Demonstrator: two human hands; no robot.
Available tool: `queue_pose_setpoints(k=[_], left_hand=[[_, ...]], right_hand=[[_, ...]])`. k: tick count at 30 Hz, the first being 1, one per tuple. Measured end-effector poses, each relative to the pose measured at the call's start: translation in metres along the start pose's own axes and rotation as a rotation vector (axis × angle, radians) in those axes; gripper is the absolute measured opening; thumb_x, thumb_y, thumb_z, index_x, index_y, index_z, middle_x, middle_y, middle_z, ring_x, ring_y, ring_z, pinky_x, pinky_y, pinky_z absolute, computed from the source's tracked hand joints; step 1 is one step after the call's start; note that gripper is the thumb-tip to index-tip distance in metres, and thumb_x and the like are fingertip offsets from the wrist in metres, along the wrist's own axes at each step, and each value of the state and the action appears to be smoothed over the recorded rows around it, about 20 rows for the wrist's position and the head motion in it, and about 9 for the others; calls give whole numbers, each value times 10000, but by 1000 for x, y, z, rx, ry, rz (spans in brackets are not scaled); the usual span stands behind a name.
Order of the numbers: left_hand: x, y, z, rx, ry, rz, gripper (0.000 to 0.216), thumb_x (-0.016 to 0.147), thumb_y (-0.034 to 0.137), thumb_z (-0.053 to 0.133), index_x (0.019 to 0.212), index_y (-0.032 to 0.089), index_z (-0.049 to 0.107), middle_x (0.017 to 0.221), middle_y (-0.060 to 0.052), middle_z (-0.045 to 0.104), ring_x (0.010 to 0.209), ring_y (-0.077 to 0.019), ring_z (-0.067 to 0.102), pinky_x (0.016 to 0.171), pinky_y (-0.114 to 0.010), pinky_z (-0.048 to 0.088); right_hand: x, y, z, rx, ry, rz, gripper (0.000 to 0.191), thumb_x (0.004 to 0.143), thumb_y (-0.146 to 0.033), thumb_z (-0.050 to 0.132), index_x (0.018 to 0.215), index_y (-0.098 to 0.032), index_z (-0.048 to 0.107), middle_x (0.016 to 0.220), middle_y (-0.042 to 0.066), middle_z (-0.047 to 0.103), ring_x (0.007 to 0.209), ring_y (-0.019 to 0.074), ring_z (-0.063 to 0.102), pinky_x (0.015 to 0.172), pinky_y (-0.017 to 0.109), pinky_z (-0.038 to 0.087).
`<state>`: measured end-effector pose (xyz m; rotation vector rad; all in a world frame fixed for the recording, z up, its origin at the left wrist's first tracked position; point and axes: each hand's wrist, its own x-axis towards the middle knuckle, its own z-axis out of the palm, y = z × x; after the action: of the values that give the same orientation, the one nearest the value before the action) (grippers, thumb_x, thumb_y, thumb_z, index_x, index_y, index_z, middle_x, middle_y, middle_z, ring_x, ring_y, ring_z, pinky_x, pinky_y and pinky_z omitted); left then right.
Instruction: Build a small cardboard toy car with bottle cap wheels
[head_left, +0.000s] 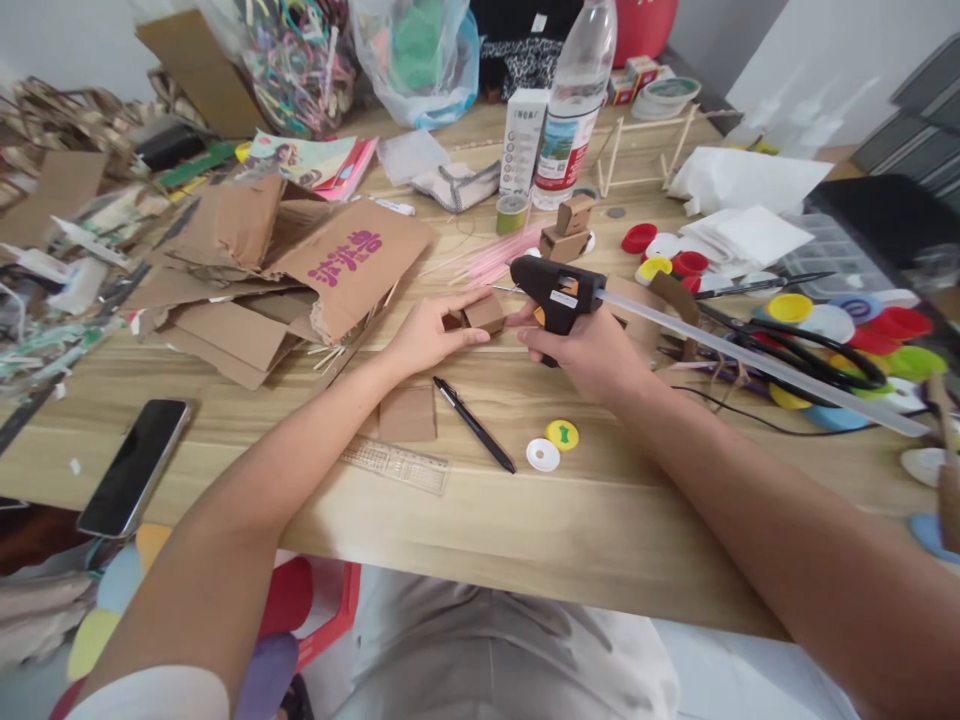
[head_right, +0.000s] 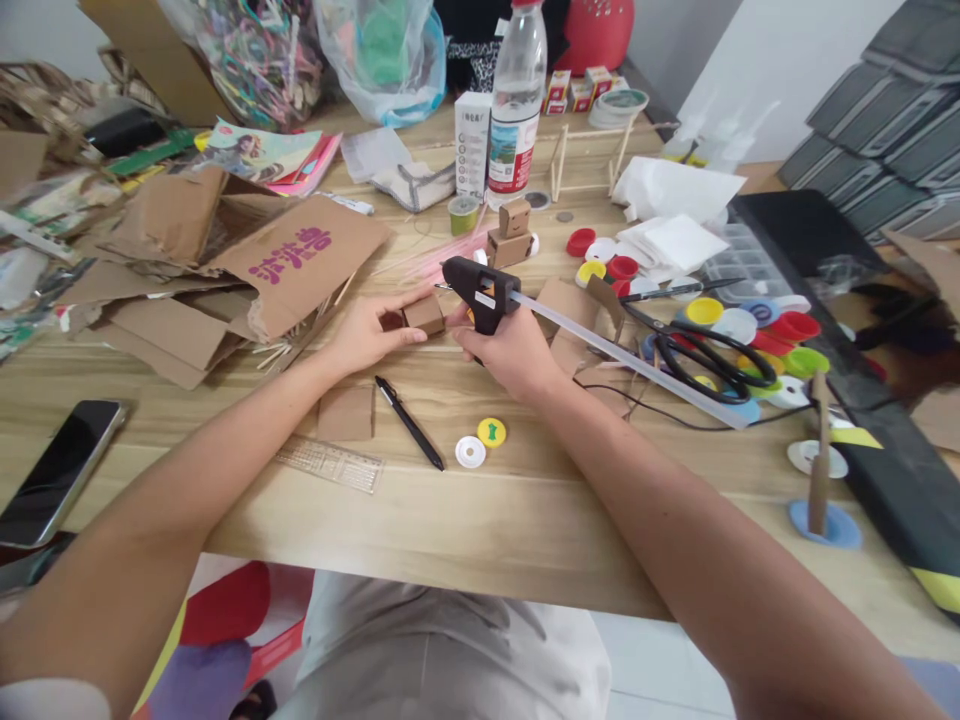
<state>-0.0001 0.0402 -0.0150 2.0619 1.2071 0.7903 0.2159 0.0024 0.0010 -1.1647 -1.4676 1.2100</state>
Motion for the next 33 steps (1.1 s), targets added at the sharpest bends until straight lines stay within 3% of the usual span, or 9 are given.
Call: queue_pose_setpoints(k=[5, 11, 27, 30, 33], left_hand=[[0, -2, 1, -11, -20, 11, 591, 814, 322, 834, 1378, 248, 676, 1413, -105, 697, 1095, -242, 727, 948, -381, 555], [-1, -1, 2, -13, -26, -12, 602, 827, 322, 829, 1399, 249, 658, 1467, -116, 650, 1152, -255, 711, 959, -388, 550], [0, -2, 2, -40, -17, -22, 619, 802, 331, 839, 1387, 227, 668, 1210, -65, 799, 801, -161, 686, 786, -315, 550], [0, -2, 2, -41, -25, -29, 626, 809, 334, 835, 1399, 221, 657, 1200, -69, 801, 799, -165, 697, 787, -323, 560], [0, -2, 2, -32, -20, -24, 633, 806, 324, 843, 1401, 216, 656, 1300, -99, 764, 918, -194, 728, 869, -354, 570]], right_hand=[[-1, 1, -1, -23, 7, 5, 166, 656, -286, 759, 764, -227, 649, 660, -26, 635, 556, 150, 563, 623, 343, 531], [-1, -2, 0, -55, -1, 16, 167, 664, -285, 743, 792, -218, 659, 642, -34, 601, 589, 168, 595, 654, 354, 546], [-1, -2, -1, -84, 27, 45, 171, 649, -249, 777, 750, -232, 640, 648, -29, 654, 552, 148, 565, 620, 330, 536], [-2, -2, -1, -84, 24, 36, 184, 648, -260, 790, 758, -233, 644, 645, -32, 659, 561, 155, 577, 620, 331, 538], [-3, -1, -2, -66, 23, 34, 174, 652, -264, 773, 770, -233, 649, 649, -32, 664, 560, 154, 573, 631, 338, 541]])
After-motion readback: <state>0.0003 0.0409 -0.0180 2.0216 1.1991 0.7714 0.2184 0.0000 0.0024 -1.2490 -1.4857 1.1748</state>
